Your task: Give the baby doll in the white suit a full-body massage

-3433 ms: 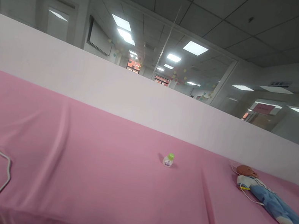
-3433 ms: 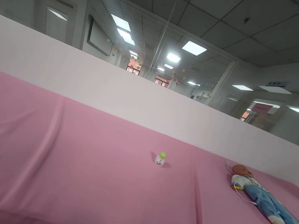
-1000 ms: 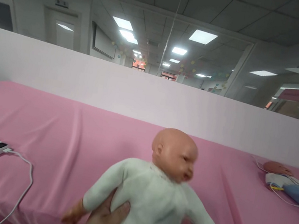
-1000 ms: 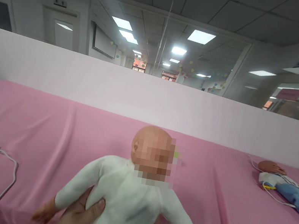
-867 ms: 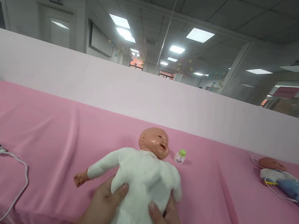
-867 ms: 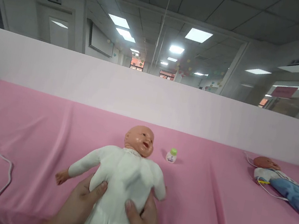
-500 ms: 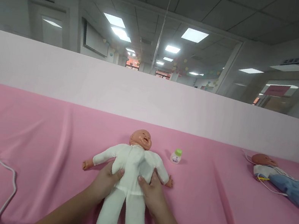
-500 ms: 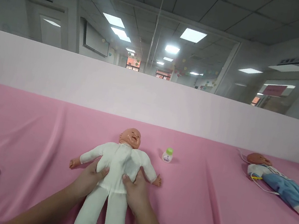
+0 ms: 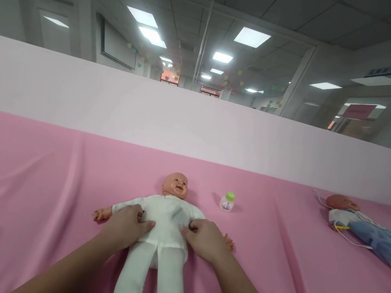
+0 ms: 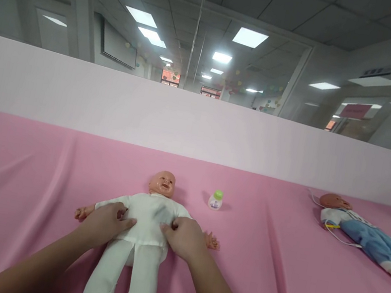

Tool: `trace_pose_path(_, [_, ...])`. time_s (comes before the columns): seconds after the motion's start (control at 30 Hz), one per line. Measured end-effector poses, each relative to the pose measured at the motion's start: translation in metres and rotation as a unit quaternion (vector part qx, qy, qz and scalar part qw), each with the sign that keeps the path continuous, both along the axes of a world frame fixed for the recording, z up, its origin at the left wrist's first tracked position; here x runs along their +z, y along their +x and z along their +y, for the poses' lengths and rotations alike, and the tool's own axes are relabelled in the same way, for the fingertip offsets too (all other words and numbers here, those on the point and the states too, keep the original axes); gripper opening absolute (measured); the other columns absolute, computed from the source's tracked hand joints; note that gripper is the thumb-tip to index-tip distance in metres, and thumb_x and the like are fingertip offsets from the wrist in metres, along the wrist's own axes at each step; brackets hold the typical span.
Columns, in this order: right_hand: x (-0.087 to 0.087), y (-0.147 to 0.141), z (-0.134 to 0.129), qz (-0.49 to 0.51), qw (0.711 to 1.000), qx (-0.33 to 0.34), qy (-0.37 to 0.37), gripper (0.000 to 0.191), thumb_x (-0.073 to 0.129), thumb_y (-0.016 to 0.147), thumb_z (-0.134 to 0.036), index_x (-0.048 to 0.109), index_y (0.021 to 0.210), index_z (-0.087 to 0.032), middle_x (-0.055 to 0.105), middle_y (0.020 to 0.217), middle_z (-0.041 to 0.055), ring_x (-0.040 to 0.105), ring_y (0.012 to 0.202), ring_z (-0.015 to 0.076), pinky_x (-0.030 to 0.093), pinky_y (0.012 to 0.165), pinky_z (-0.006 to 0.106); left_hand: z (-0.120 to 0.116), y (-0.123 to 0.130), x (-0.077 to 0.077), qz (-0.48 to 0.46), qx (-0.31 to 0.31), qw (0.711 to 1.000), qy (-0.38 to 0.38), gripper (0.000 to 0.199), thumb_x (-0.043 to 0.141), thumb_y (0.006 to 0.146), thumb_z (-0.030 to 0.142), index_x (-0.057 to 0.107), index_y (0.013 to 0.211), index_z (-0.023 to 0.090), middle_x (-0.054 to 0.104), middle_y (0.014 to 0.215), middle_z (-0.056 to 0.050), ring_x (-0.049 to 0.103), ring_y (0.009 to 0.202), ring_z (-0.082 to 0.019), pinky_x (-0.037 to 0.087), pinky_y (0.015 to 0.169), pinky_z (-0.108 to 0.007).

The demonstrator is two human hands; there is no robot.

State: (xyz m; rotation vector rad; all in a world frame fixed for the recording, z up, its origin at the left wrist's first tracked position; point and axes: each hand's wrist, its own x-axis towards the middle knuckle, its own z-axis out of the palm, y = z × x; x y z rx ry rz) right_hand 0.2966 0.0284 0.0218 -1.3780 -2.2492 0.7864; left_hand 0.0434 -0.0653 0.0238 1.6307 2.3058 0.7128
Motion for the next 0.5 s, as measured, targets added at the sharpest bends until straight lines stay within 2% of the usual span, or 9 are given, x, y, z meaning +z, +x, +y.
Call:
trace_pose_path(0.1, [0.014, 0.0, 0.025, 0.045, 0.999, -0.026, 0.017, 0.041, 0.06, 0.09, -0.05, 0.056, 0.061, -0.022, 0.063, 0.062, 0.0011, 0.055, 0.06, 0.0181, 0.034, 0.057, 0.031, 0.018, -0.003, 0.015, -0.014, 0.019, 0.998, 0.058, 0.035, 0.065, 0.084, 0.047, 0.068, 0.104, 0.018, 0.071, 0.115, -0.014, 0.069, 0.099, -0.031, 0.05, 0.084, -0.039])
trace_pose_path(0.2, [0.022, -0.021, 0.062, 0.186, 0.981, -0.054, -0.012, 0.027, 0.061, 0.088, -0.047, 0.069, 0.078, -0.023, 0.072, 0.085, 0.0028, 0.064, 0.081, 0.0215, 0.044, 0.07, 0.031, 0.058, -0.003, 0.028, -0.16, 0.009, 0.977, 0.141, 0.041, 0.066, 0.086, 0.046, 0.069, 0.12, 0.022, 0.067, 0.135, -0.013, 0.064, 0.121, -0.032, 0.049, 0.099, -0.04])
trace_pose_path(0.27, [0.021, -0.044, 0.087, 0.328, 0.935, -0.078, -0.107, 0.03, 0.067, 0.085, -0.049, 0.074, 0.1, -0.024, 0.075, 0.105, 0.0059, 0.067, 0.095, 0.0241, 0.049, 0.08, 0.033, 0.092, 0.001, 0.033, -0.298, 0.021, 0.938, 0.178, 0.044, 0.072, 0.084, 0.044, 0.07, 0.124, 0.026, 0.064, 0.143, -0.011, 0.055, 0.136, -0.033, 0.044, 0.108, -0.041])
trace_pose_path(0.33, [0.012, -0.069, 0.107, 0.371, 0.916, -0.085, -0.129, 0.041, 0.06, 0.09, -0.053, 0.07, 0.116, -0.024, 0.074, 0.119, 0.0081, 0.069, 0.1, 0.0245, 0.053, 0.082, 0.035, 0.122, 0.008, 0.034, -0.397, 0.03, 0.898, 0.189, 0.05, 0.075, 0.084, 0.044, 0.069, 0.131, 0.028, 0.063, 0.146, -0.01, 0.055, 0.137, -0.033, 0.045, 0.109, -0.041])
trace_pose_path(0.4, [-0.003, -0.092, 0.122, 0.411, 0.896, -0.071, -0.15, 0.045, 0.055, 0.092, -0.056, 0.067, 0.122, -0.025, 0.074, 0.123, 0.0076, 0.071, 0.102, 0.0243, 0.056, 0.082, 0.036, 0.145, 0.016, 0.031, -0.446, 0.026, 0.875, 0.185, 0.056, 0.072, 0.087, 0.05, 0.065, 0.138, 0.026, 0.064, 0.145, -0.013, 0.062, 0.13, -0.032, 0.051, 0.103, -0.039])
trace_pose_path(0.47, [-0.021, -0.112, 0.132, 0.525, 0.826, -0.036, -0.202, 0.047, 0.064, 0.086, -0.057, 0.068, 0.118, -0.023, 0.076, 0.116, 0.0073, 0.072, 0.103, 0.0259, 0.058, 0.085, 0.037, 0.16, 0.023, 0.022, -0.474, 0.025, 0.862, 0.178, 0.059, 0.068, 0.09, 0.054, 0.063, 0.14, 0.022, 0.068, 0.139, -0.016, 0.07, 0.119, -0.031, 0.056, 0.094, -0.038])
trace_pose_path(0.5, [-0.029, -0.119, 0.136, 0.559, 0.801, -0.023, -0.213, 0.048, 0.067, 0.084, -0.057, 0.068, 0.118, -0.023, 0.076, 0.115, 0.0067, 0.072, 0.104, 0.0259, 0.058, 0.087, 0.038, 0.165, 0.025, 0.016, -0.487, 0.028, 0.855, 0.176, 0.061, 0.068, 0.09, 0.054, 0.063, 0.14, 0.02, 0.07, 0.135, -0.017, 0.072, 0.114, -0.031, 0.058, 0.091, -0.038])
